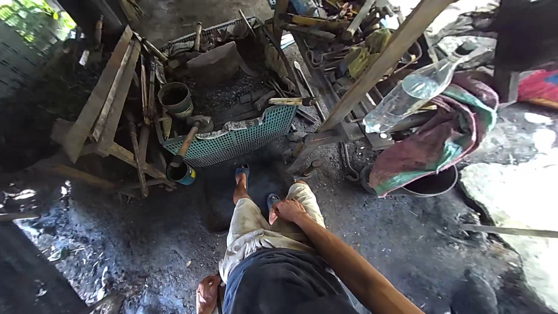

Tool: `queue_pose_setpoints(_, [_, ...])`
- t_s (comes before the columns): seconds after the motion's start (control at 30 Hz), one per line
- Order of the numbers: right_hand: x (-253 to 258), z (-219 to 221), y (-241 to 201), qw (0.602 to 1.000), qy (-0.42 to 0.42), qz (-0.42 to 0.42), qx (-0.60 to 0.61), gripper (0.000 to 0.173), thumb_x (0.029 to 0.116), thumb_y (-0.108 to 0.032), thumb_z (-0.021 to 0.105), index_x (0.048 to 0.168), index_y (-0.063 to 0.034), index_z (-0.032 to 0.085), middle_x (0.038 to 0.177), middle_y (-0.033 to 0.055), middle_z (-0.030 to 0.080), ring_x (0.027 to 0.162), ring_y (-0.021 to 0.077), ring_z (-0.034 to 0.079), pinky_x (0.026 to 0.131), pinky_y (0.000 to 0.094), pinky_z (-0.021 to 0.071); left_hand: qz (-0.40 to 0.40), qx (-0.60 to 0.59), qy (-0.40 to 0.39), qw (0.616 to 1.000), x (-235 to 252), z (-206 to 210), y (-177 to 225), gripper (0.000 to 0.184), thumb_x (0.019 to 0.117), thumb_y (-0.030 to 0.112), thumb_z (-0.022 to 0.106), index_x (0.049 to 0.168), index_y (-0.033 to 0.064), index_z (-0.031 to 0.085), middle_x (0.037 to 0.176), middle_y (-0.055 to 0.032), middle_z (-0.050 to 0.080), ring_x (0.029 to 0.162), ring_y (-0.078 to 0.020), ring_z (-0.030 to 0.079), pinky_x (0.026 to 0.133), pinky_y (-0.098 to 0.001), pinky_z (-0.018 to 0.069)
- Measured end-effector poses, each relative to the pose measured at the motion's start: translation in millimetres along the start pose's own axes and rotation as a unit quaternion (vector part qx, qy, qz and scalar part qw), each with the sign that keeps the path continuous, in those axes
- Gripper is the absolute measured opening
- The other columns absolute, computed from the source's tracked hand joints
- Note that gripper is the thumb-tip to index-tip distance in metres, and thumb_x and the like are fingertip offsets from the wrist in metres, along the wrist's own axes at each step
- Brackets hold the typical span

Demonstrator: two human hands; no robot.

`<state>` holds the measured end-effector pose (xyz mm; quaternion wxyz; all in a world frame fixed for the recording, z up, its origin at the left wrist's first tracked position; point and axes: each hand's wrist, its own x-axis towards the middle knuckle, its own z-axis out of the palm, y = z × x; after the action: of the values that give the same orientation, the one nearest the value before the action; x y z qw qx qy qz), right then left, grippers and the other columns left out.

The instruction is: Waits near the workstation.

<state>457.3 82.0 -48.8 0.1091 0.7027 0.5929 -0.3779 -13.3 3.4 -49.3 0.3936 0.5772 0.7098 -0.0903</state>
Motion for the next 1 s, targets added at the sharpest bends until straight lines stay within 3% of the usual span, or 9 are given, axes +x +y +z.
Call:
queue_pose_setpoints(0.4, [-5.1,3.2,15.5,1.0,0.016,-0.008,0.021,0.039,0.1027,-0.042,0.046,0.119,-0.0164,0.07,0.125,0.0127,0.071,0.124,0.035,0.063,0.11,0.0647,0.0405,-0.003,0.017,0.019,1.0,-1.2,5.1,1.0,0.029,0.0988,0.036,0.058,0.098,0.0154,0.078,0.093,-0.0076,0.077,0.092,-0.027,0.073,0.085,-0.0587,0.0566])
queue_pose_setpoints(0.7, [-3.7,5.5,2.9,1.0,0.006,-0.013,0.011,0.039,0.1017,-0.041,0.046,0.12,-0.015,0.07,0.126,0.0137,0.071,0.124,0.0358,0.063,0.109,0.065,0.0409,0.009,0.019,0.032,0.999,0.0,11.3,-9.4,0.027,0.098,0.036,0.06,0.097,0.0156,0.078,0.091,-0.0069,0.077,0.09,-0.0256,0.074,0.084,-0.0577,0.0574])
queue_pose_setpoints(0.9, [0.6,11.0,1.9,1.0,-0.001,-0.021,0.001,0.038,0.1014,-0.039,0.047,0.119,-0.0151,0.07,0.125,0.0138,0.071,0.124,0.0365,0.063,0.109,0.0668,0.0396,-0.004,-0.002,0.034,0.999,-0.9,9.8,-4.3,0.032,0.0962,0.044,0.061,0.101,0.0182,0.079,0.096,-0.0058,0.078,0.093,-0.0252,0.074,0.087,-0.0585,0.0577])
queue_pose_setpoints(1.0, [-0.8,12.4,2.7,1.0,-0.016,-0.011,-0.014,0.039,0.1021,-0.039,0.046,0.121,-0.014,0.07,0.126,0.0151,0.07,0.125,0.0373,0.062,0.109,0.0665,0.0396,0.004,-0.001,0.03,1.0,1.1,12.0,-9.7,0.031,0.0963,0.041,0.06,0.103,0.0177,0.078,0.099,-0.0055,0.077,0.096,-0.0244,0.074,0.09,-0.058,0.0573])
